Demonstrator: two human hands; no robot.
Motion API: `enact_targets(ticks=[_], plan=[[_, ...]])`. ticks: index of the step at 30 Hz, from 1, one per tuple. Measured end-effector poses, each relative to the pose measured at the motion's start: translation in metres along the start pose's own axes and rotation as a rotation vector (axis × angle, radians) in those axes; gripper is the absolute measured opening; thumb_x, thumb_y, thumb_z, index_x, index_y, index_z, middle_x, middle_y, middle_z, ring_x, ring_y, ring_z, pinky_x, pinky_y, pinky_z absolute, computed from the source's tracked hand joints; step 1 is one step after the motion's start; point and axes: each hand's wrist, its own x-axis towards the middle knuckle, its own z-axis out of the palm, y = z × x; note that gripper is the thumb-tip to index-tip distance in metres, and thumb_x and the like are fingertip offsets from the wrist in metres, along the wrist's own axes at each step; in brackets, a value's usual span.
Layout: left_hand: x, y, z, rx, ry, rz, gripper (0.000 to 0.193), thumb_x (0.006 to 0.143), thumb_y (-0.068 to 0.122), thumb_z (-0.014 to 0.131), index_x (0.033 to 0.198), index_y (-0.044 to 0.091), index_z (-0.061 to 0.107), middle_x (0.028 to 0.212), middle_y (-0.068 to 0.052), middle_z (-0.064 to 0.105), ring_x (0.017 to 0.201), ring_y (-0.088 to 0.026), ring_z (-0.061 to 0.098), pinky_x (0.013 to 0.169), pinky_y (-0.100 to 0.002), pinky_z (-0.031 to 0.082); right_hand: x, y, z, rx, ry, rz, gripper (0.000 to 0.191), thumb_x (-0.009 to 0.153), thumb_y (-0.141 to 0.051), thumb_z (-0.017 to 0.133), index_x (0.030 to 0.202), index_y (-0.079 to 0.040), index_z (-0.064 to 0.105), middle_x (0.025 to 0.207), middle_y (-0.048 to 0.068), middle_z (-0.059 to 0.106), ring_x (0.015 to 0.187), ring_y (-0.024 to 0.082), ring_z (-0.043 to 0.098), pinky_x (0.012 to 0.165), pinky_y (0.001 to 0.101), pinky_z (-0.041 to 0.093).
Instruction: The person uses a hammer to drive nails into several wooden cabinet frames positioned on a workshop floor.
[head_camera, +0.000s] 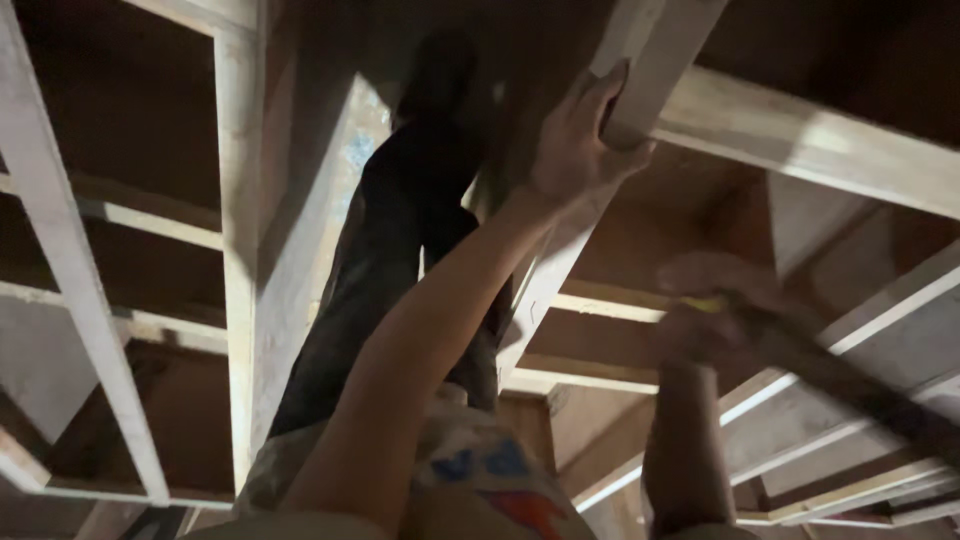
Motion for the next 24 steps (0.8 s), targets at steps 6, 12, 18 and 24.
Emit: enact_targets(ticks=[6,12,18,24], plan=[[-0.002,0.011,-0.003,0.007,-0.017,-0.137,0.084,0.078,0.027,0.089,0.148,-0.001,0.05,0.131,-0.02,0.062,0.115,-0.031,0.07,0.099,-0.037,0.062,0.013,0.012,0.027,0.118,-0.227,0.382,0.025,0.109,-0.029,0.052,0.099,-0.007,0.053,0.073,0.007,0.059,0.059,0.021,0.059,0.054,0.035,0.049],[0.0,0.005,-0.002,0.024,-0.026,-0.069,0.089,0.073,0.032,0.092,0.143,-0.001,0.049,0.128,-0.019,0.061,0.113,-0.033,0.068,0.097,-0.04,0.059,0.009,0.005,0.026,-0.014,-0.33,0.331,0.021,0.107,-0.027,0.054,0.1,-0.006,0.053,0.071,0.006,0.059,0.057,0.018,0.059,0.052,0.0338,0.049],[-0.001,0.005,-0.004,0.019,0.022,0.049,0.086,0.075,0.032,0.093,0.143,0.002,0.049,0.132,-0.021,0.059,0.119,-0.038,0.065,0.1,-0.043,0.057,0.014,0.007,0.014,0.172,-0.008,0.092,0.019,0.105,-0.024,0.056,0.102,-0.006,0.054,0.068,0.005,0.059,0.054,0.016,0.058,0.049,0.0326,0.049],[0.002,0.014,-0.011,0.087,-0.023,-0.029,0.088,0.076,0.034,0.09,0.146,0.003,0.046,0.132,-0.022,0.059,0.118,-0.038,0.066,0.1,-0.042,0.057,-0.003,0.004,0.026,0.151,-0.292,0.632,0.017,0.103,-0.021,0.058,0.104,-0.005,0.054,0.066,0.005,0.059,0.052,0.013,0.058,0.046,0.0313,0.048]])
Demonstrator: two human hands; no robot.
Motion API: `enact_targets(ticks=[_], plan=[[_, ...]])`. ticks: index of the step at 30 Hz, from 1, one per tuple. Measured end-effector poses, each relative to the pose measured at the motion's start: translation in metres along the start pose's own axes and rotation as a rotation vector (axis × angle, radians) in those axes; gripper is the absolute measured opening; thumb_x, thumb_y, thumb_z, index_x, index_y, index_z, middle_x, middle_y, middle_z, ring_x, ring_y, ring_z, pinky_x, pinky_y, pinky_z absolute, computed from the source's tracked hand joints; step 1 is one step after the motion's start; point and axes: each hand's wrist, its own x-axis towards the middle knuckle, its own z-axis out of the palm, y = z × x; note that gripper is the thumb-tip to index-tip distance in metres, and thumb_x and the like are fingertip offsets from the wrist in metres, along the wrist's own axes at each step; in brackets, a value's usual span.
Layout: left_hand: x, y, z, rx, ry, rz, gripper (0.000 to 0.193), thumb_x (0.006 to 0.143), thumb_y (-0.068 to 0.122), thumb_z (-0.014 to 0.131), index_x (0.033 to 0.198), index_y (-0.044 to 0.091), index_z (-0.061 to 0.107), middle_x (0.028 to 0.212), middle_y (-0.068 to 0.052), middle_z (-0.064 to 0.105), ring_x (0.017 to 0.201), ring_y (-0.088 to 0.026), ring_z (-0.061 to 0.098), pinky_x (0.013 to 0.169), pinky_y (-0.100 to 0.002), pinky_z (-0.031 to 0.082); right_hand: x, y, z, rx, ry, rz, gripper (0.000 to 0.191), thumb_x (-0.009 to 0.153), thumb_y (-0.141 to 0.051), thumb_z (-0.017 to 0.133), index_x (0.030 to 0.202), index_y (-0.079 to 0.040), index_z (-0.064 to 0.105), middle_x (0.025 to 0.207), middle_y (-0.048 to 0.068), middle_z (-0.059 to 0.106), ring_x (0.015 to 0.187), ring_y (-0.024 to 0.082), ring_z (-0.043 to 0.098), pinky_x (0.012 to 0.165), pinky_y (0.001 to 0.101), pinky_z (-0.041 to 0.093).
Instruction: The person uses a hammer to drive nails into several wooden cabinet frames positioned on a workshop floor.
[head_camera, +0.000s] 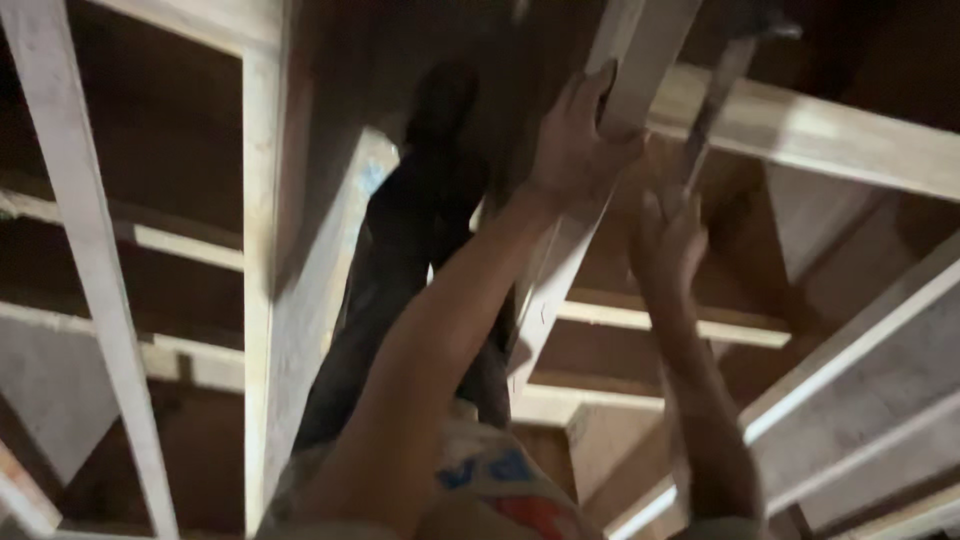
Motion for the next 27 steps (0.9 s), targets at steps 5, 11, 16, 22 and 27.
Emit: enact_targets(ticks=[5,11,16,22,27], plan=[[0.003,-0.005,0.008,-0.006,0.174,0.149,0.08,0.078,0.039,0.088,0.141,0.009,0.05,0.133,-0.018,0.06,0.12,-0.037,0.066,0.102,-0.042,0.059,-0.073,0.022,0.015,0.289,0.092,-0.083,0.026,0.112,-0.013,0.05,0.086,-0.009,0.052,0.062,0.004,0.055,0.048,0.012,0.056,0.042,0.0296,0.048],[-0.029,-0.02,-0.005,0.091,-0.052,-0.112,0.058,0.099,0.05,0.074,0.142,0.013,0.059,0.104,-0.007,0.071,0.092,-0.027,0.068,0.084,-0.039,0.055,-0.142,0.035,0.035,0.442,0.078,0.176,0.017,0.101,-0.002,0.057,0.087,-0.008,0.049,0.057,0.002,0.056,0.047,0.01,0.057,0.043,0.0272,0.048],[-0.157,-0.019,-0.029,0.012,-0.067,-0.032,0.081,0.085,0.048,0.081,0.142,0.0,0.047,0.115,-0.02,0.062,0.092,-0.03,0.064,0.077,-0.042,0.055,-0.185,0.031,0.05,0.524,0.094,0.183,0.012,0.1,-0.003,0.056,0.091,-0.007,0.049,0.059,0.004,0.056,0.046,0.01,0.055,0.041,0.0271,0.047],[-0.185,-0.039,-0.014,0.066,-0.058,0.067,0.082,0.081,0.036,0.086,0.143,0.002,0.045,0.117,-0.02,0.058,0.097,-0.034,0.064,0.084,-0.044,0.057,-0.225,0.03,0.083,0.582,0.121,0.308,0.008,0.1,-0.001,0.054,0.093,-0.006,0.053,0.061,0.005,0.057,0.045,0.01,0.055,0.04,0.027,0.045],[-0.17,-0.052,-0.023,-0.039,0.057,0.243,0.085,0.078,0.04,0.089,0.137,0.001,0.042,0.124,-0.024,0.055,0.105,-0.039,0.063,0.09,-0.046,0.056,-0.243,0.036,0.087,0.506,0.176,0.148,0.021,0.101,0.004,0.058,0.09,-0.008,0.045,0.071,0.006,0.058,0.053,0.011,0.058,0.044,0.0295,0.05]])
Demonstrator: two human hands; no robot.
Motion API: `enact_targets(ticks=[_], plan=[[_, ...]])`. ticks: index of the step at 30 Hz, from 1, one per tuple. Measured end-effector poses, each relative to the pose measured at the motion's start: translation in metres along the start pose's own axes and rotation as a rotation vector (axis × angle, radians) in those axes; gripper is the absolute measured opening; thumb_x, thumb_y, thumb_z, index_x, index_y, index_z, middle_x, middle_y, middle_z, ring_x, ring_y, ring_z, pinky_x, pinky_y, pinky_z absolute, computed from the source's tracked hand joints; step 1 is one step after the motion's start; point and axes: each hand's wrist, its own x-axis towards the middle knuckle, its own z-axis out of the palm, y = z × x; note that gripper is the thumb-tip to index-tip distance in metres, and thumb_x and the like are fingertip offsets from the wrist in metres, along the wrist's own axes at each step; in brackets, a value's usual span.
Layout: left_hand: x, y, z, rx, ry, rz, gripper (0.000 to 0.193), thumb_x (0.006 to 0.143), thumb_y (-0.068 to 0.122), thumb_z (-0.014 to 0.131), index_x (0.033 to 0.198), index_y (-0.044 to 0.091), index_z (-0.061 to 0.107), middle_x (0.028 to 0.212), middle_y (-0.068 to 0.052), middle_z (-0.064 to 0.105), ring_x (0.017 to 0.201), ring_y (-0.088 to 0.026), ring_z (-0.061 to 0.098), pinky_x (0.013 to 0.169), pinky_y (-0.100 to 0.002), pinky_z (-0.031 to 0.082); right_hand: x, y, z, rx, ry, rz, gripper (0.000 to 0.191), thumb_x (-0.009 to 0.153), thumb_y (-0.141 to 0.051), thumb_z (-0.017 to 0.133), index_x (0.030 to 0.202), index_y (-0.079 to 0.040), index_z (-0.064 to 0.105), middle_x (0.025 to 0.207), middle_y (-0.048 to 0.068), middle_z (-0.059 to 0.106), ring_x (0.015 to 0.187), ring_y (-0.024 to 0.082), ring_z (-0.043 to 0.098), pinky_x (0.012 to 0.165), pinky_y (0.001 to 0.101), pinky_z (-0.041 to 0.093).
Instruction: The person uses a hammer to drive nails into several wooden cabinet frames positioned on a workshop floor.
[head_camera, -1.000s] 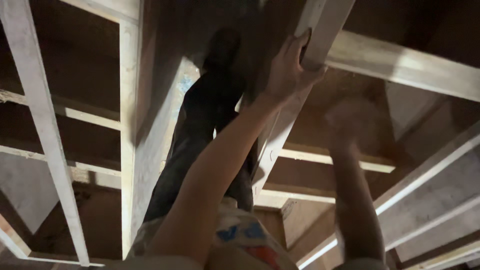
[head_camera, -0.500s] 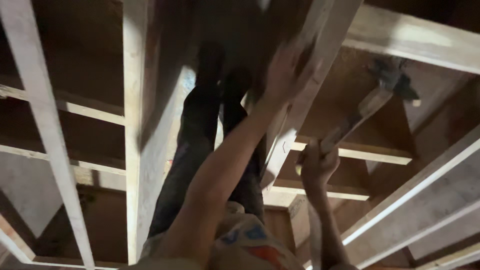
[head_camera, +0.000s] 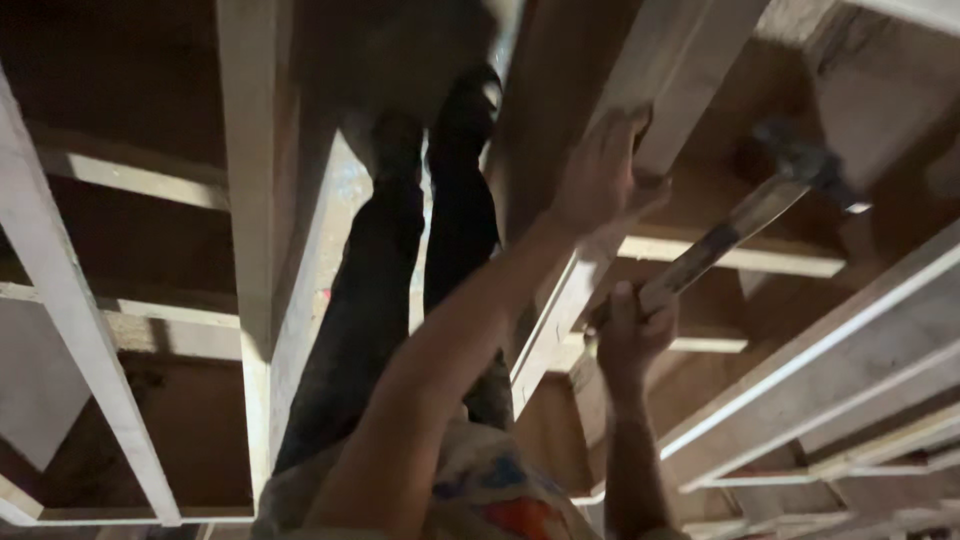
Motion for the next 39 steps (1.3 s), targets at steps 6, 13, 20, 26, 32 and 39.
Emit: enact_targets(ticks=[6,13,20,26,32,39], plan=[[0.006,-0.007,0.014,-0.1,-0.124,-0.116,0.08,0.077,0.044,0.085,0.134,0.002,0.047,0.117,-0.019,0.058,0.101,-0.035,0.066,0.088,-0.044,0.056,-0.009,0.018,-0.032,-0.009,0.109,0.033,0.015,0.099,0.004,0.061,0.094,-0.007,0.051,0.068,0.007,0.062,0.053,0.012,0.059,0.049,0.0287,0.051],[-0.104,0.021,-0.047,0.024,-0.303,-0.219,0.087,0.086,0.047,0.079,0.145,-0.003,0.039,0.129,-0.029,0.055,0.116,-0.045,0.058,0.099,-0.053,0.051,-0.028,0.062,-0.021,-0.035,0.184,0.07,0.009,0.094,0.002,0.064,0.103,-0.001,0.064,0.098,0.008,0.072,0.087,0.014,0.069,0.077,0.0291,0.059],[-0.178,0.048,-0.029,0.198,-0.256,-0.301,0.081,0.072,0.045,0.092,0.126,-0.002,0.054,0.114,-0.019,0.059,0.098,-0.037,0.064,0.083,-0.045,0.056,-0.036,0.082,-0.047,-0.011,0.178,0.049,0.008,0.098,-0.001,0.065,0.106,-0.001,0.063,0.098,0.003,0.065,0.083,0.013,0.06,0.071,0.0285,0.051],[-0.165,0.038,-0.027,0.262,-0.257,-0.209,0.07,0.065,0.029,0.088,0.118,-0.002,0.056,0.111,-0.017,0.06,0.094,-0.033,0.065,0.075,-0.043,0.058,-0.03,0.07,-0.056,-0.152,0.113,-0.085,0.01,0.106,-0.001,0.064,0.104,-0.001,0.054,0.09,0.005,0.062,0.076,0.01,0.057,0.066,0.0265,0.048],[-0.176,0.02,-0.024,0.182,-0.267,-0.114,0.074,0.068,0.034,0.089,0.12,-0.007,0.056,0.111,-0.02,0.06,0.096,-0.035,0.065,0.077,-0.043,0.06,-0.029,0.048,-0.052,-0.059,-0.035,-0.02,0.014,0.11,-0.007,0.057,0.11,-0.003,0.044,0.072,0.007,0.06,0.055,0.017,0.059,0.053,0.032,0.052],[-0.171,0.017,-0.022,0.157,-0.416,-0.236,0.07,0.073,0.038,0.089,0.116,-0.007,0.057,0.111,-0.021,0.061,0.091,-0.034,0.066,0.076,-0.044,0.059,0.015,0.023,-0.049,-0.232,-0.092,-0.281,0.011,0.112,-0.008,0.052,0.106,-0.001,0.047,0.073,0.007,0.054,0.053,0.014,0.054,0.049,0.0271,0.048]])
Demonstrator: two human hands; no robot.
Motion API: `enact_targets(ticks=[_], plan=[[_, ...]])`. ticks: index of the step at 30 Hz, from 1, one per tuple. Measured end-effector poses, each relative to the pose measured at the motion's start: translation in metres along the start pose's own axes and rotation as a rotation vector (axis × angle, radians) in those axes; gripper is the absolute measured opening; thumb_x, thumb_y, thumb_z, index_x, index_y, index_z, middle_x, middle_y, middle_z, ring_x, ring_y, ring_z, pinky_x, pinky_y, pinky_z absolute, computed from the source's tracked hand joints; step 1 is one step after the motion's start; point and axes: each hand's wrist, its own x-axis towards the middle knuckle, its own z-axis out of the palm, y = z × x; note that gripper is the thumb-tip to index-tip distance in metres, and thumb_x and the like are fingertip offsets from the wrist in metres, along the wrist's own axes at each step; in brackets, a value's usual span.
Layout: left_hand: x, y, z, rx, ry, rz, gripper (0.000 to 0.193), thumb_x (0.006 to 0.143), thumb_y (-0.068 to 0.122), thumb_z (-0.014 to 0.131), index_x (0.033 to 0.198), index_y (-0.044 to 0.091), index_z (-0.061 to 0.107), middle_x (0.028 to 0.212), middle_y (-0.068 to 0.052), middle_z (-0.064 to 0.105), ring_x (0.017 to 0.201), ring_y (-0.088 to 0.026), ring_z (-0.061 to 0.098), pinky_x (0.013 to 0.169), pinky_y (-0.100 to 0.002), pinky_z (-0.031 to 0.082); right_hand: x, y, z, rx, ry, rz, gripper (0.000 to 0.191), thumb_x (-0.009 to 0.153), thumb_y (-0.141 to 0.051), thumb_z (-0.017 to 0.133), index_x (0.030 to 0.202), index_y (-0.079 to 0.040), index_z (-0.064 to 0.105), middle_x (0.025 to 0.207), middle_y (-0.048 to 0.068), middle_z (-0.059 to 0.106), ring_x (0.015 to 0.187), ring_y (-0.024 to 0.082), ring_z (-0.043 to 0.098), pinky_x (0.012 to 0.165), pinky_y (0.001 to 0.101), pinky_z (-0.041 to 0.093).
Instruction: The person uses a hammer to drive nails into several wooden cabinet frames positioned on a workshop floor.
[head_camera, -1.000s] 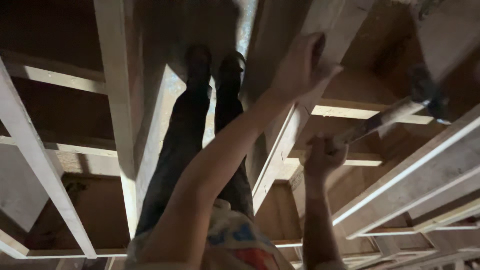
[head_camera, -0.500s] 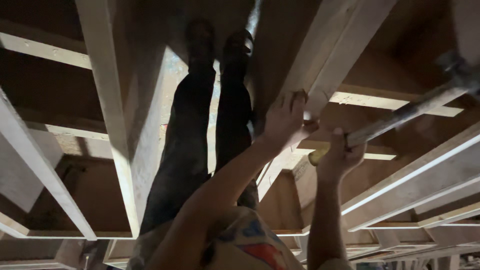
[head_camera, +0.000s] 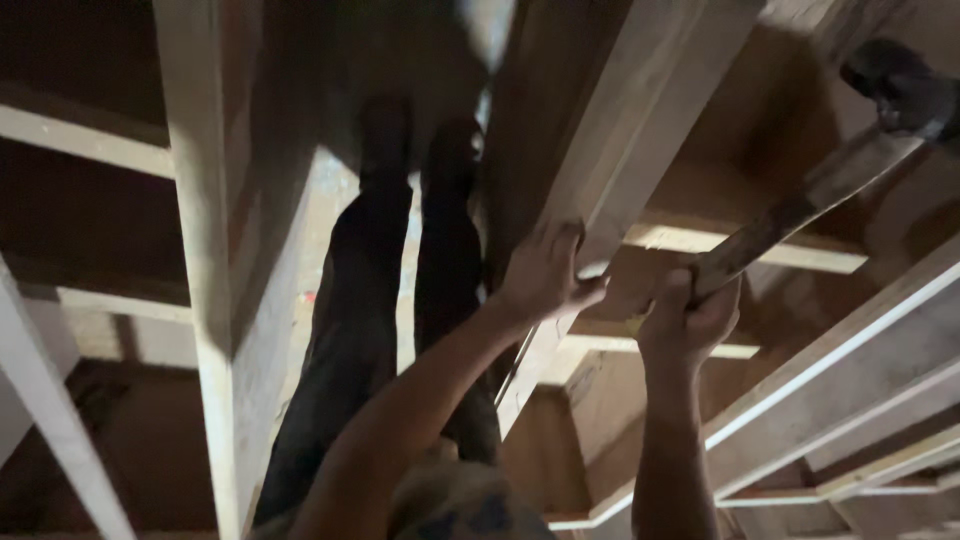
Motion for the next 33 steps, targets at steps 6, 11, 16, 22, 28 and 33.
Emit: enact_targets(ticks=[6,11,16,22,28,33], plan=[[0.0,0.002,-0.004,0.024,0.24,0.189,0.067,0.072,0.031,0.088,0.118,-0.004,0.055,0.115,-0.019,0.062,0.099,-0.035,0.067,0.082,-0.043,0.061,0.029,0.002,0.003,0.002,0.042,-0.053,0.006,0.11,-0.007,0.051,0.11,-0.001,0.05,0.075,0.004,0.056,0.052,0.012,0.056,0.048,0.0274,0.047],[0.003,-0.004,0.002,-0.03,0.187,0.198,0.068,0.073,0.032,0.09,0.116,-0.008,0.057,0.11,-0.021,0.061,0.091,-0.033,0.067,0.076,-0.043,0.061,0.037,-0.004,-0.014,-0.133,-0.081,0.325,0.013,0.103,-0.017,0.057,0.101,-0.004,0.055,0.07,0.003,0.057,0.046,0.012,0.056,0.04,0.0282,0.043],[0.002,-0.003,-0.001,-0.068,0.219,0.202,0.068,0.071,0.03,0.09,0.118,-0.006,0.057,0.11,-0.022,0.06,0.093,-0.035,0.066,0.073,-0.044,0.061,0.042,-0.02,-0.036,0.475,-0.125,-0.026,0.039,0.112,-0.046,0.053,0.105,-0.008,0.057,0.078,0.007,0.055,0.066,0.017,0.053,0.061,0.0326,0.044],[0.001,0.002,-0.007,-0.057,0.222,0.155,0.068,0.068,0.03,0.089,0.119,-0.002,0.058,0.111,-0.02,0.063,0.093,-0.036,0.068,0.077,-0.045,0.061,0.043,-0.004,-0.012,-0.254,-0.132,0.423,0.037,0.1,-0.038,0.056,0.101,-0.002,0.054,0.07,0.01,0.054,0.057,0.02,0.055,0.052,0.0424,0.045],[0.004,0.002,-0.007,-0.087,0.304,0.19,0.068,0.07,0.029,0.088,0.121,-0.004,0.058,0.112,-0.021,0.062,0.092,-0.038,0.068,0.078,-0.044,0.059,0.049,-0.029,-0.026,0.629,-0.164,-0.223,0.031,0.102,-0.034,0.056,0.106,-0.003,0.054,0.068,0.008,0.055,0.054,0.018,0.055,0.049,0.0391,0.045],[0.002,0.004,-0.011,-0.052,0.243,0.167,0.063,0.067,0.034,0.089,0.113,0.001,0.061,0.108,-0.021,0.063,0.086,-0.037,0.067,0.075,-0.046,0.058,0.069,-0.008,0.007,-0.27,-0.165,0.368,0.027,0.103,-0.03,0.055,0.111,-0.004,0.053,0.067,0.007,0.056,0.052,0.017,0.055,0.046,0.0364,0.045]])
